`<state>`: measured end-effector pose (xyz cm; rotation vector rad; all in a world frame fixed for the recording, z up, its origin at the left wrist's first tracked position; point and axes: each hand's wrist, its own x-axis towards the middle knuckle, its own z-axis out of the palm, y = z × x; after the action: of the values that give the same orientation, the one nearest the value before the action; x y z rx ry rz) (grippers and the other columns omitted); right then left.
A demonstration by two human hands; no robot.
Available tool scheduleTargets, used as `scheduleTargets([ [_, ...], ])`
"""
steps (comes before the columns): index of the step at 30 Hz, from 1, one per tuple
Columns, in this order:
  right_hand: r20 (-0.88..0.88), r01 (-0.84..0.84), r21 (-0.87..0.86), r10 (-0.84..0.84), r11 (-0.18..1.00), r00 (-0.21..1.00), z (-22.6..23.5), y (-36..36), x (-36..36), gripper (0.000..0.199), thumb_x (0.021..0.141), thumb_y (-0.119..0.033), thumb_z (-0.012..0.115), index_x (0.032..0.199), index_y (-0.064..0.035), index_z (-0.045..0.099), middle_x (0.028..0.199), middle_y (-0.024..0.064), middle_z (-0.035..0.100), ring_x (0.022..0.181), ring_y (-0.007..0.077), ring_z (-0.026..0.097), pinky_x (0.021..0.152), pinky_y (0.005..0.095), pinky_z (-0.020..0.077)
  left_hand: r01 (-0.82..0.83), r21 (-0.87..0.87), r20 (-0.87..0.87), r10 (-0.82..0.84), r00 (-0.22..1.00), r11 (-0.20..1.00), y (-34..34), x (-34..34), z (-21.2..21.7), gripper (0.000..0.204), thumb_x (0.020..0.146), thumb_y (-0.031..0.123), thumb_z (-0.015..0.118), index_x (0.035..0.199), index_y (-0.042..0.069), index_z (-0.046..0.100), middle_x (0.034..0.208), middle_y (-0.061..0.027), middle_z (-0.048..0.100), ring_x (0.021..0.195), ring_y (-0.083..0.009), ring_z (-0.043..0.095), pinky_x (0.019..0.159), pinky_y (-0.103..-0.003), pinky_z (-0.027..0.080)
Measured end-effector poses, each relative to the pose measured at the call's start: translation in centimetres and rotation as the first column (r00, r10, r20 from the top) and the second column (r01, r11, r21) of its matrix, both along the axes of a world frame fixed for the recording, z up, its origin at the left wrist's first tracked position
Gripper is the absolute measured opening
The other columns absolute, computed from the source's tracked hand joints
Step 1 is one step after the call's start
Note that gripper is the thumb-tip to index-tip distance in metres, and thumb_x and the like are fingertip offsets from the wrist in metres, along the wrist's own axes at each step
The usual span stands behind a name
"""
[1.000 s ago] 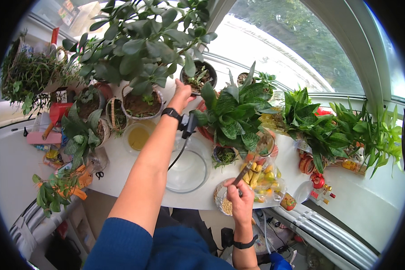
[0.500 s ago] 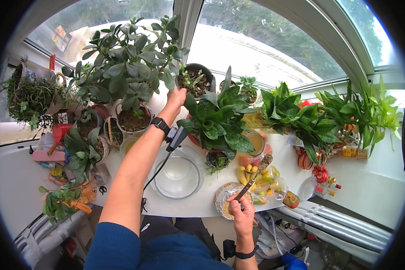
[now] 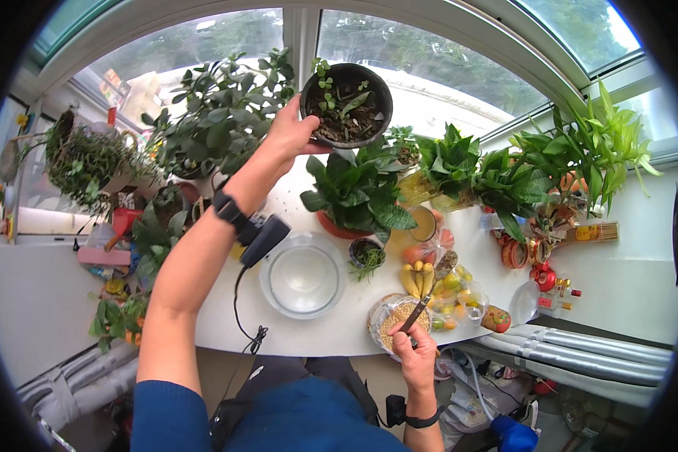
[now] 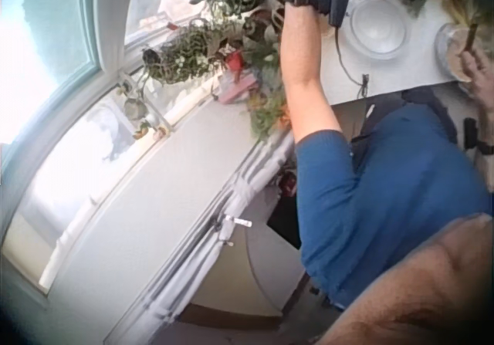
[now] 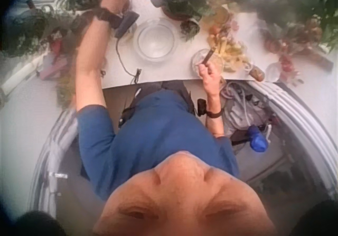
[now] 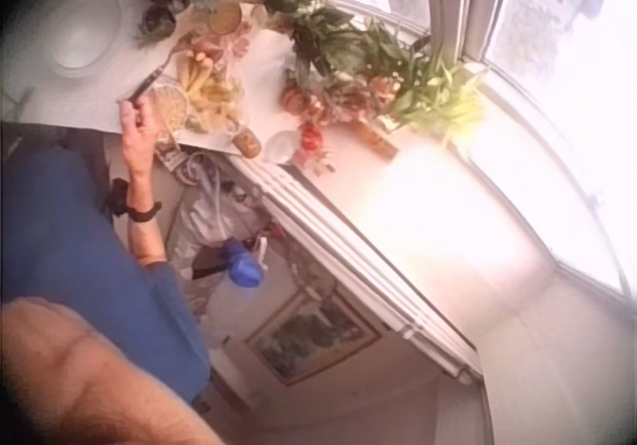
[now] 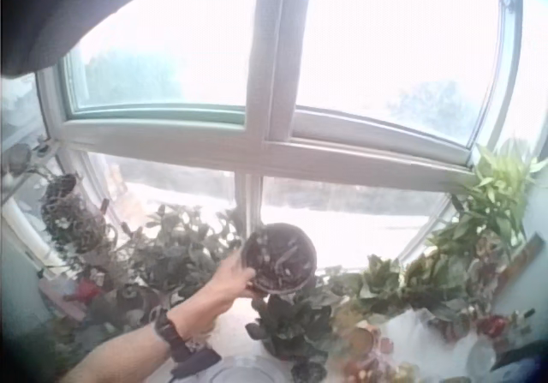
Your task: The person moves several potted plants on a table, then uses a small metal spoon to loosen soil and remove debris from one pot. The person handles the plants and soil directly, occasionally adjusting the pot's position.
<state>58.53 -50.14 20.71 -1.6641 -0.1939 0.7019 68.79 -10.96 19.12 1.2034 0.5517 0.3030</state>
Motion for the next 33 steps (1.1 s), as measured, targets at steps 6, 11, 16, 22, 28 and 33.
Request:
scheduleTargets([
  [6, 0.202, -0.219, -0.038, 0.222, 0.975, 0.954, 3.3, -1.4, -2.6, 0.012, 0.090, -0.012, 0.070, 0.090, -0.0005, 0.067, 0.080, 0.0011, 0.058, 0.071, 0.0106, 0.052, 0.066, 0.0243, 0.0419, 0.066, -0.059, -0.093, -0.071, 0.993, 0.996, -3.6, -16.7, 5.1, 0.064, 0.089, -0.004, 0.043, 0.151, 0.006, 0.031, 0.122, -0.0146, 0.063, 0.093, -0.0259, 0.071, 0.076, -0.041, 0.064],
  [11, 0.155, -0.455, -0.075, 0.462, 0.887, 0.873, 2.9, -3.2, -5.6, 0.012, 0.088, -0.011, 0.071, 0.086, -0.0005, 0.066, 0.077, 0.0041, 0.060, 0.069, 0.0135, 0.055, 0.064, 0.0264, 0.0430, -0.009, -0.052, -0.269, -0.006, 0.963, 0.999, -9.2, -31.7, 5.0, 0.069, 0.091, -0.006, 0.044, 0.156, 0.006, 0.023, 0.128, -0.0139, 0.060, 0.096, -0.0226, 0.070, 0.077, -0.034, 0.062],
  [16, 0.041, -0.581, -0.163, 0.594, 0.798, 0.804, 0.6, -6.7, -8.6, 0.011, 0.086, -0.009, 0.070, 0.082, 0.0003, 0.064, 0.077, 0.0055, 0.059, 0.069, 0.0156, 0.055, 0.065, 0.0282, 0.0441, -0.105, -0.170, -0.521, 0.001, 0.854, 0.980, -14.9, -41.8, 0.9, 0.071, 0.091, -0.004, 0.042, 0.157, 0.011, 0.023, 0.127, -0.0158, 0.062, 0.102, -0.0238, 0.069, 0.076, -0.036, 0.063],
  [22, -0.087, -0.664, -0.319, 0.677, 0.676, 0.731, -2.1, -8.8, -13.7, 0.017, 0.089, -0.013, 0.070, 0.088, 0.0013, 0.062, 0.073, 0.0100, 0.058, 0.063, 0.0162, 0.053, 0.059, 0.0306, 0.0425, -0.099, -0.281, -0.594, -0.092, 0.799, 0.955, -18.3, -47.4, -8.8, 0.065, 0.091, -0.001, 0.045, 0.153, 0.009, 0.029, 0.125, -0.0172, 0.060, 0.097, -0.0245, 0.070, 0.071, -0.036, 0.064],
  [28, -0.125, -0.637, -0.509, 0.683, 0.579, 0.720, -5.8, -6.8, -19.6, 0.021, 0.093, -0.021, 0.067, 0.096, -0.0004, 0.068, 0.077, 0.0148, 0.064, 0.065, 0.0266, 0.061, 0.061, 0.0360, 0.0456, -0.089, -0.176, -0.623, -0.042, 0.781, 0.980, -20.8, -50.2, -18.4, 0.067, 0.091, -0.002, 0.045, 0.154, 0.012, 0.027, 0.125, -0.0178, 0.060, 0.095, -0.0261, 0.070, 0.072, -0.036, 0.064],
  [33, 0.150, -0.526, -0.646, 0.768, 0.552, 0.622, -9.4, -3.8, -22.7, 0.020, 0.094, -0.024, 0.063, 0.103, -0.0060, 0.067, 0.086, 0.0140, 0.068, 0.077, 0.0373, 0.065, 0.066, 0.0444, 0.0510, -0.052, -0.065, -0.651, -0.003, 0.759, 0.997, -21.1, -51.5, -23.4, 0.071, 0.087, 0.001, 0.051, 0.153, 0.013, 0.027, 0.122, -0.0211, 0.061, 0.098, -0.0291, 0.069, 0.071, -0.041, 0.065],
])
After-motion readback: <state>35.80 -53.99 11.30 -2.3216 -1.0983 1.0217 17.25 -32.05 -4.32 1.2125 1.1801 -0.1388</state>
